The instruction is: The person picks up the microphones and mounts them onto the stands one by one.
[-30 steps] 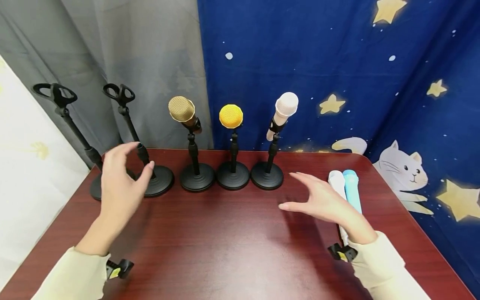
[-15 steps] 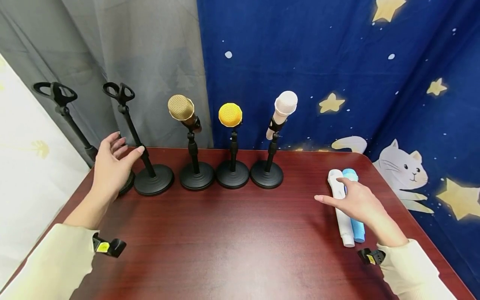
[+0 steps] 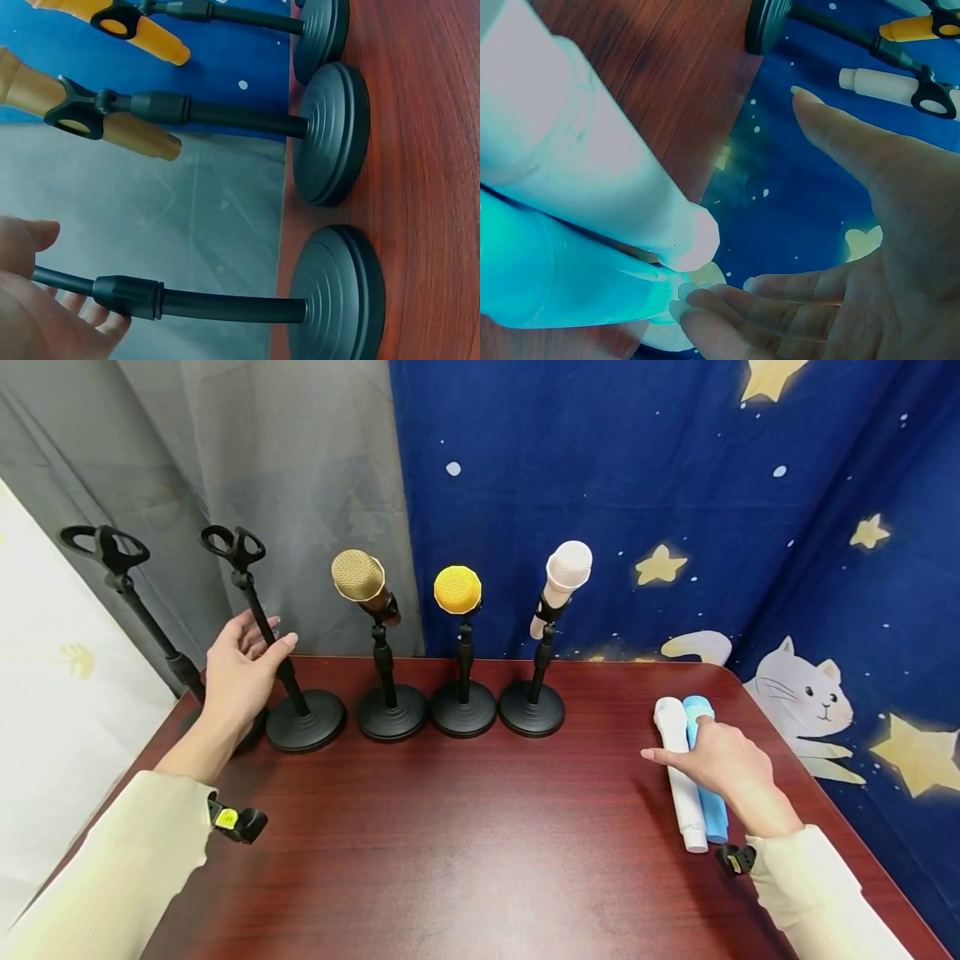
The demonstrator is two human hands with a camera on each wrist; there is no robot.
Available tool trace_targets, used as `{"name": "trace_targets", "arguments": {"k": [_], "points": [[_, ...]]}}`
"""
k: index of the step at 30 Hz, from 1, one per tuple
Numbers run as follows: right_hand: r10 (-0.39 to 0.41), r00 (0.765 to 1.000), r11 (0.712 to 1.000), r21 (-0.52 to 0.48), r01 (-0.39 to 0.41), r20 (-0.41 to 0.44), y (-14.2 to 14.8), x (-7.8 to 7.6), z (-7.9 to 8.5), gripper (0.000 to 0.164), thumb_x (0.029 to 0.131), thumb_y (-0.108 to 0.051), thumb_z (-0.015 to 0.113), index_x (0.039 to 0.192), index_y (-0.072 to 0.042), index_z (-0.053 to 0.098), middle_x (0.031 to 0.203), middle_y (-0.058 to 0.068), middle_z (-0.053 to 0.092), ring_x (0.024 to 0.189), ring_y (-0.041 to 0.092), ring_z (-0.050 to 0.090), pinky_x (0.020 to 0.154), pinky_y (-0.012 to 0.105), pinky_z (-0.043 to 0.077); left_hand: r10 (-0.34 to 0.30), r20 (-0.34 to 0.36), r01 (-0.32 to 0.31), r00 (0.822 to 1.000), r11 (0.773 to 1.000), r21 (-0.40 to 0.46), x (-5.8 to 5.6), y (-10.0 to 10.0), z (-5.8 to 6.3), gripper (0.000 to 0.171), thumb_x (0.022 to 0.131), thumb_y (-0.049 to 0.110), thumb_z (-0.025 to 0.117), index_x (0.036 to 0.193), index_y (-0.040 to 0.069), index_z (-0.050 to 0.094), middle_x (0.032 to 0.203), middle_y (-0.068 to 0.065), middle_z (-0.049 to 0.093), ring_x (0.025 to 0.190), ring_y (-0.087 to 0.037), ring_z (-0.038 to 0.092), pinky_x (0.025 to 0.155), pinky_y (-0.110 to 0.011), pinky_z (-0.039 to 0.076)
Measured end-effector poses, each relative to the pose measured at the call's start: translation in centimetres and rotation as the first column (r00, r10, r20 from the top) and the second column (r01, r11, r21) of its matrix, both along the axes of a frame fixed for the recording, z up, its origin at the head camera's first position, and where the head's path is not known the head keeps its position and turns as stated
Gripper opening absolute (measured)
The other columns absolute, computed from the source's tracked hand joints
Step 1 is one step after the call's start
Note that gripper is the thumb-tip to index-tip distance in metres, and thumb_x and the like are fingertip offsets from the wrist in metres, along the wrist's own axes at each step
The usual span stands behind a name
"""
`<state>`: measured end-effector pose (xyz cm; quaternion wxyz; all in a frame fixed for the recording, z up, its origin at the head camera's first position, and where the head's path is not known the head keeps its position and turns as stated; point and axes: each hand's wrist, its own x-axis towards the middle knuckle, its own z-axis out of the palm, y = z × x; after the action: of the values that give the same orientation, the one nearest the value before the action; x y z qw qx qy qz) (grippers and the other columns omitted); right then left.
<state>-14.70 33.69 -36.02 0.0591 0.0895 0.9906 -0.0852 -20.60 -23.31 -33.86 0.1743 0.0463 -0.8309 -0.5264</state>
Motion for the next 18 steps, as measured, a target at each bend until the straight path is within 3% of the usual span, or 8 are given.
{"name": "trace_targets", "arguments": {"k": [4,7,11,18], "points": [[-0.006,1.0,1.0,-0.007,0.006,0.004,0.3,-0.3,-0.3,0.114,0.073,-0.084,0.065,0.125,0.016,0.049,0.11,0.038,0.061,0.085,0.04,0.064,0.058,0.044,0.049,0.02,-0.039,-0.02,0.999,1.0,0.014,-0.6,0.1,-0.4,0.054,0.102,0.034,0.057,0.15,0.013,0.045,0.134,0.005,0.064,0.118,0.006,0.058,0.091,-0.003,0.043],[-0.014,1.0,1.0,-0.019,0.015,0.014,0.3,-0.5,-0.6,0.105,0.074,-0.08,0.067,0.118,0.014,0.051,0.103,0.035,0.062,0.082,0.039,0.063,0.057,0.043,0.047,0.045,-0.037,-0.043,0.998,0.999,0.032,-0.7,0.0,-1.0,0.041,0.102,0.035,0.059,0.138,0.014,0.058,0.113,0.022,0.066,0.103,0.014,0.059,0.086,-0.003,0.045],[-0.042,0.999,0.999,-0.032,0.043,0.026,0.1,-0.9,-1.1,0.089,0.076,-0.072,0.071,0.107,0.01,0.054,0.093,0.029,0.062,0.079,0.038,0.062,0.055,0.042,0.046,0.06,-0.014,-0.06,0.998,0.998,0.015,-0.8,-0.6,-1.7,0.035,0.101,0.037,0.06,0.129,0.016,0.065,0.091,0.035,0.064,0.09,0.011,0.059,0.073,-0.006,0.044],[-0.046,0.999,0.999,0.003,0.046,0.018,-0.5,-1.8,-2.7,0.064,0.078,-0.053,0.08,0.096,0.005,0.06,0.09,0.027,0.065,0.081,0.041,0.065,0.058,0.048,0.048,0.06,-0.019,-0.062,0.998,0.995,-0.078,-1.0,-1.1,-2.6,0.041,0.102,0.04,0.059,0.125,0.008,0.068,0.072,0.036,0.06,0.076,0.003,0.053,0.061,-0.013,0.038]]}}
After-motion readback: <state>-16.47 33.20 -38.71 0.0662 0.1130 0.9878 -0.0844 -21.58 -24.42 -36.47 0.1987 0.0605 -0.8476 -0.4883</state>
